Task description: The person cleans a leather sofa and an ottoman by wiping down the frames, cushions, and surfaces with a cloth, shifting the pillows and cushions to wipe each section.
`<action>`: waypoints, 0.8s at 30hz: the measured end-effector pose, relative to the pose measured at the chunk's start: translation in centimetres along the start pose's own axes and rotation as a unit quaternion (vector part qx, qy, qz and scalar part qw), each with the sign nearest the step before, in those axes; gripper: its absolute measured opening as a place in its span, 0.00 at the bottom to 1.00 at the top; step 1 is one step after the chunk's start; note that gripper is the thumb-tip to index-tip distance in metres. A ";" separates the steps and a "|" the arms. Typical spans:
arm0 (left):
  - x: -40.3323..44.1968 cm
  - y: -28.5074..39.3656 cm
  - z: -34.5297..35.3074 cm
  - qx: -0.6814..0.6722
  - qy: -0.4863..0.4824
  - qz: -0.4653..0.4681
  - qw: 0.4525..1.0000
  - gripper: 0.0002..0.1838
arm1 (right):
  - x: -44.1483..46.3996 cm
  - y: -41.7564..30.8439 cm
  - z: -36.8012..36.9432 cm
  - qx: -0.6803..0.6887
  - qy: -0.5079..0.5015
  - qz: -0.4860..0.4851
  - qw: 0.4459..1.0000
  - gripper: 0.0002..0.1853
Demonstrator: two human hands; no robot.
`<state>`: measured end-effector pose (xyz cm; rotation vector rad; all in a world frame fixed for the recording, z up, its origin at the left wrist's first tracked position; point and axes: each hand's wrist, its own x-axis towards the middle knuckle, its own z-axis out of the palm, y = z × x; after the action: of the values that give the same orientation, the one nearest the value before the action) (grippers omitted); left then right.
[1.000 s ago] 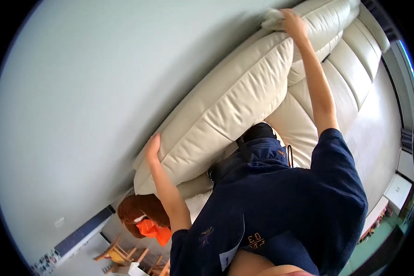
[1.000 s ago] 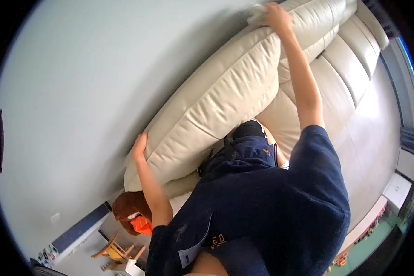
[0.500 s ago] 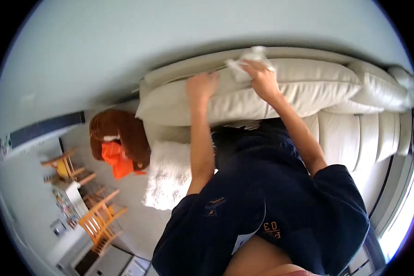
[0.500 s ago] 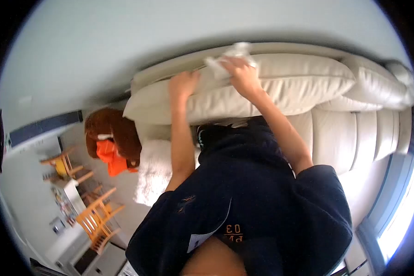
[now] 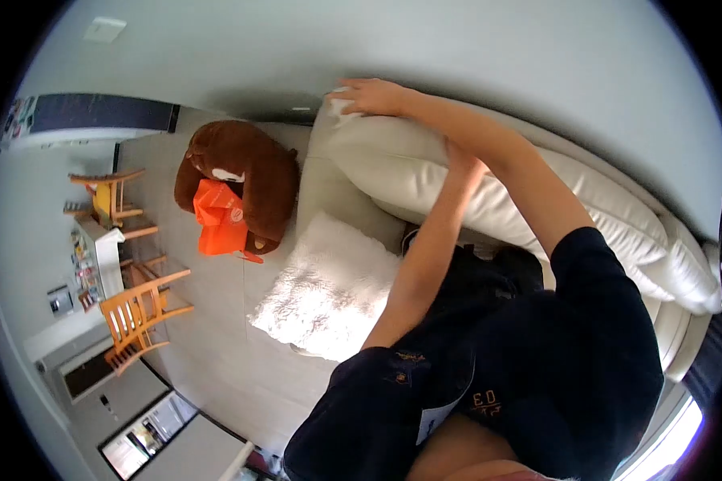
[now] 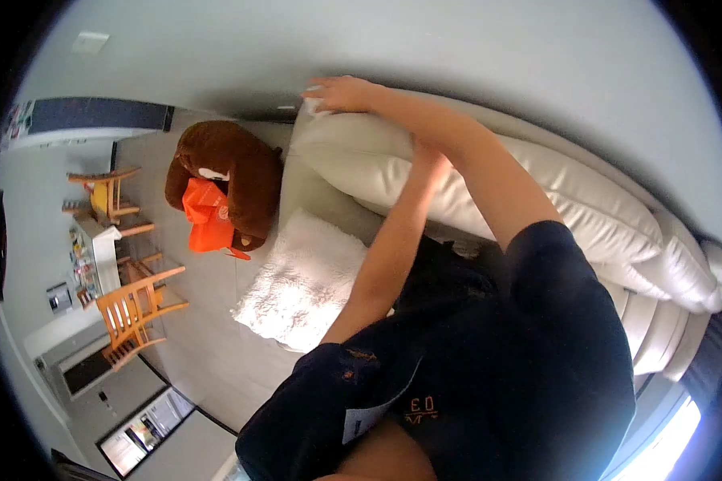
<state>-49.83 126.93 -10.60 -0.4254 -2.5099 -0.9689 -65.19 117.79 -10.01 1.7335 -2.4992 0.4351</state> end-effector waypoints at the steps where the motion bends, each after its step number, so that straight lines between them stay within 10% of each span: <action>1: 0.0 -0.6 0.1 -0.035 -0.022 -0.037 0.998 0.18 | 0.0 0.8 0.9 0.016 -0.049 0.037 0.998 0.19; 8: 3.0 2.2 -3.7 -0.094 -0.045 -0.089 0.991 0.13 | -6.0 2.8 -3.1 -0.011 -0.203 -0.006 0.979 0.16; 10: 3.9 2.3 -4.7 0.056 -0.263 -0.093 0.959 0.17 | -9.3 2.9 -3.8 -0.029 -0.228 -0.018 0.973 0.15; 17: 3.4 1.8 -3.3 0.080 -0.202 -0.064 0.974 0.24 | -27.1 2.1 -7.7 0.029 -0.291 0.137 0.946 0.19; 18: 3.3 1.9 -3.5 0.095 -0.210 -0.062 0.971 0.25 | -28.2 0.7 -11.6 -0.043 -0.342 0.076 0.936 0.32; 22: 3.5 2.0 -4.0 0.104 -0.229 -0.049 0.967 0.27 | -34.3 1.3 -14.4 -0.033 -0.357 0.065 0.931 0.29; 24: 3.7 2.3 -4.3 0.108 -0.239 -0.056 0.963 0.27 | -34.2 1.3 -15.1 0.069 -0.339 0.217 0.913 0.24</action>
<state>-50.90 126.08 -4.67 -0.5018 -3.0644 -0.6778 -55.56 153.25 -3.18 1.5480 -3.4473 0.0083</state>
